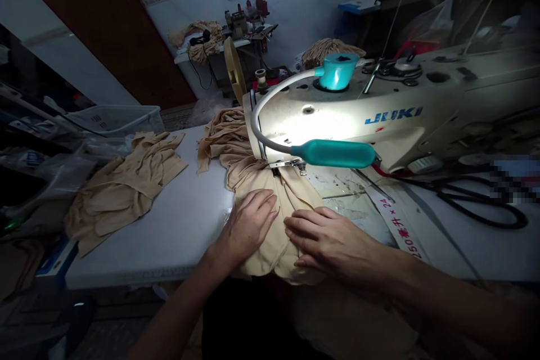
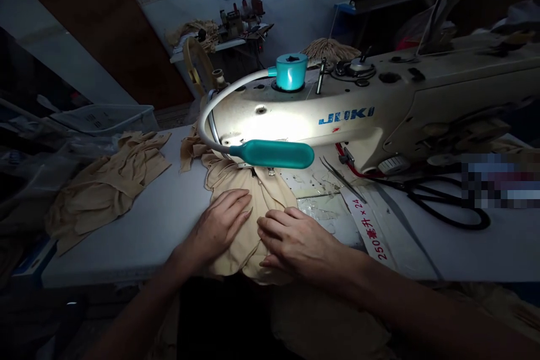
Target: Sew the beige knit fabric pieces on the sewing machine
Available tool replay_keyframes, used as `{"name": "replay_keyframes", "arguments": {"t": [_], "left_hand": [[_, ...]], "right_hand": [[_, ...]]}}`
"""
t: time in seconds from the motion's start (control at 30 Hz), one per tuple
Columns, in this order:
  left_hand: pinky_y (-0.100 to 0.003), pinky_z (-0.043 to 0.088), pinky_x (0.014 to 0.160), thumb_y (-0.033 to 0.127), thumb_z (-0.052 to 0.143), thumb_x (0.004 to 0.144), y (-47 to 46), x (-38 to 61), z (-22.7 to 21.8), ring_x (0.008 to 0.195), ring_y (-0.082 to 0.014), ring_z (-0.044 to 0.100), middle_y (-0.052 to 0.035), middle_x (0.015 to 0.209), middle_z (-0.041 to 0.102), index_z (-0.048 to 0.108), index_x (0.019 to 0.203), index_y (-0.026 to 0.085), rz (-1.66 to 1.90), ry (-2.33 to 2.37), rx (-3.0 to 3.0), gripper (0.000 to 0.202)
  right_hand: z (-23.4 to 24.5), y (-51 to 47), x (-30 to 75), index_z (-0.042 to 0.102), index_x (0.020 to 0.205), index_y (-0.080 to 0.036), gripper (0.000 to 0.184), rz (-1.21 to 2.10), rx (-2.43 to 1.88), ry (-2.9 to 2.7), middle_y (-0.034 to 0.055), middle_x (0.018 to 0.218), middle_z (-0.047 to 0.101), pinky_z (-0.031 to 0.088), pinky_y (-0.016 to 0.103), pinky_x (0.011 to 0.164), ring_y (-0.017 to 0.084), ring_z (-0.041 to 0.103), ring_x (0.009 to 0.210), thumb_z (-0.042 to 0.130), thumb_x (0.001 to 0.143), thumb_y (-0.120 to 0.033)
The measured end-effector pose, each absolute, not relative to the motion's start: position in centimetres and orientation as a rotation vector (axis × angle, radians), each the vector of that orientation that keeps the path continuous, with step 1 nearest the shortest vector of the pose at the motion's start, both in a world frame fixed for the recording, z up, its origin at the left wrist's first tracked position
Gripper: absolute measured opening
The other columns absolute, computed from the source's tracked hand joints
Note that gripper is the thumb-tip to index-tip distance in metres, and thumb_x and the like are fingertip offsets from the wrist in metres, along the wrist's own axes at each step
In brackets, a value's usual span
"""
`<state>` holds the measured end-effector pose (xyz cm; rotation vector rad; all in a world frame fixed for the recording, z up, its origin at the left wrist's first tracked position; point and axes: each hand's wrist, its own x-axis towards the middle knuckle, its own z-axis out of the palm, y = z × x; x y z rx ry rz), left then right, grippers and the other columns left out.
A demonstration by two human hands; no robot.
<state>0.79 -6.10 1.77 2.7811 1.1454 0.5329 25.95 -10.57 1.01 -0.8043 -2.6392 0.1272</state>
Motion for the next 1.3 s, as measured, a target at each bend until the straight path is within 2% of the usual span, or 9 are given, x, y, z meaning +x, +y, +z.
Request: {"name": "replay_keyframes", "arguments": {"t": [0.1, 0.23, 0.5, 0.8, 1.0, 1.1, 1.17, 1.23, 1.3], "left_hand": [[-0.046, 0.053, 0.114, 0.021, 0.053, 0.108, -5.9, 1.2, 1.5, 0.136, -0.027, 0.06, -0.0127, 0.141, 0.068, 0.063, 0.14, 0.016, 0.449, 1.112, 2.813, 0.033], [-0.048, 0.052, 0.114, 0.023, 0.053, 0.109, -6.1, 1.0, 0.8, 0.14, -0.0282, 0.057, -0.011, 0.145, 0.067, 0.062, 0.142, 0.017, 0.453, 1.136, 2.815, 0.035], [-0.052, 0.048, 0.119, 0.024, 0.053, 0.108, -3.4, 0.2, 0.0, 0.152, -0.0312, 0.047, -0.0108, 0.151, 0.064, 0.064, 0.14, 0.017, 0.427, 1.085, 2.847, 0.035], [-0.048, 0.056, 0.116, 0.019, 0.06, 0.105, 0.6, -0.8, -0.2, 0.134, -0.0266, 0.065, -0.0108, 0.124, 0.076, 0.074, 0.126, 0.018, 0.655, 0.74, 2.894, 0.026], [-0.046, 0.056, 0.115, 0.019, 0.057, 0.107, 2.4, -1.1, 0.0, 0.138, -0.0259, 0.062, -0.01, 0.134, 0.073, 0.071, 0.133, 0.018, 0.587, 0.685, 2.91, 0.03], [-0.05, 0.052, 0.117, 0.012, 0.054, 0.105, 0.8, -0.7, 0.8, 0.14, -0.0287, 0.058, -0.0095, 0.136, 0.072, 0.07, 0.135, 0.019, 0.514, 0.8, 2.95, 0.035], [-0.052, 0.052, 0.115, 0.006, 0.054, 0.101, -1.7, -0.3, 1.5, 0.138, -0.0307, 0.059, -0.0099, 0.133, 0.072, 0.069, 0.134, 0.02, 0.446, 0.909, 2.959, 0.038], [-0.049, 0.056, 0.107, 0.004, 0.056, 0.098, -4.7, 0.1, 2.0, 0.127, -0.03, 0.063, -0.0105, 0.126, 0.072, 0.069, 0.129, 0.02, 0.376, 0.984, 2.93, 0.037], [-0.046, 0.059, 0.098, 0.007, 0.058, 0.098, -7.6, 0.2, 2.1, 0.117, -0.0292, 0.065, -0.0114, 0.118, 0.07, 0.07, 0.121, 0.019, 0.353, 1.055, 2.901, 0.029]], "right_hand": [[0.6, -10.8, 26.0, 0.069, 0.134, -0.017, 0.039, 0.125, -0.839, -2.655, 0.0132, 0.14, 0.07, 0.06, 0.047, 0.097, 0.032, 0.063, 0.13, 0.072, 0.101, -0.038], [-0.9, -11.4, 26.4, 0.063, 0.144, -0.016, 0.043, 0.105, -0.87, -2.598, 0.0147, 0.153, 0.063, 0.056, 0.051, 0.109, 0.034, 0.056, 0.142, 0.065, 0.105, -0.034], [-1.8, -10.3, 25.5, 0.067, 0.142, -0.017, 0.039, 0.119, -0.971, -2.51, 0.017, 0.154, 0.062, 0.054, 0.054, 0.111, 0.035, 0.055, 0.145, 0.06, 0.108, -0.034], [-1.7, -8.2, 24.0, 0.067, 0.143, -0.019, 0.04, 0.064, -1.117, -2.452, 0.0179, 0.153, 0.062, 0.053, 0.057, 0.111, 0.037, 0.056, 0.143, 0.06, 0.107, -0.036], [-1.3, -7.2, 23.5, 0.069, 0.14, -0.02, 0.038, 0.061, -1.215, -2.403, 0.0181, 0.151, 0.063, 0.051, 0.062, 0.112, 0.039, 0.055, 0.143, 0.058, 0.108, -0.038], [-0.9, -8.7, 23.2, 0.068, 0.138, -0.017, 0.035, 0.136, -1.205, -2.307, 0.0197, 0.145, 0.065, 0.055, 0.056, 0.109, 0.037, 0.059, 0.137, 0.057, 0.108, -0.033], [-0.7, -10.9, 22.8, 0.068, 0.135, -0.018, 0.032, 0.207, -1.217, -2.215, 0.0188, 0.133, 0.069, 0.06, 0.049, 0.099, 0.033, 0.065, 0.124, 0.057, 0.107, -0.027], [-0.6, -14.0, 22.2, 0.067, 0.132, -0.019, 0.03, 0.245, -1.243, -2.136, 0.0155, 0.116, 0.072, 0.061, 0.044, 0.087, 0.03, 0.069, 0.106, 0.055, 0.105, -0.018], [-0.5, -16.9, 21.7, 0.066, 0.133, -0.018, 0.035, 0.271, -1.226, -2.14, 0.014, 0.107, 0.073, 0.061, 0.043, 0.083, 0.029, 0.068, 0.097, 0.05, 0.103, -0.011]]}}
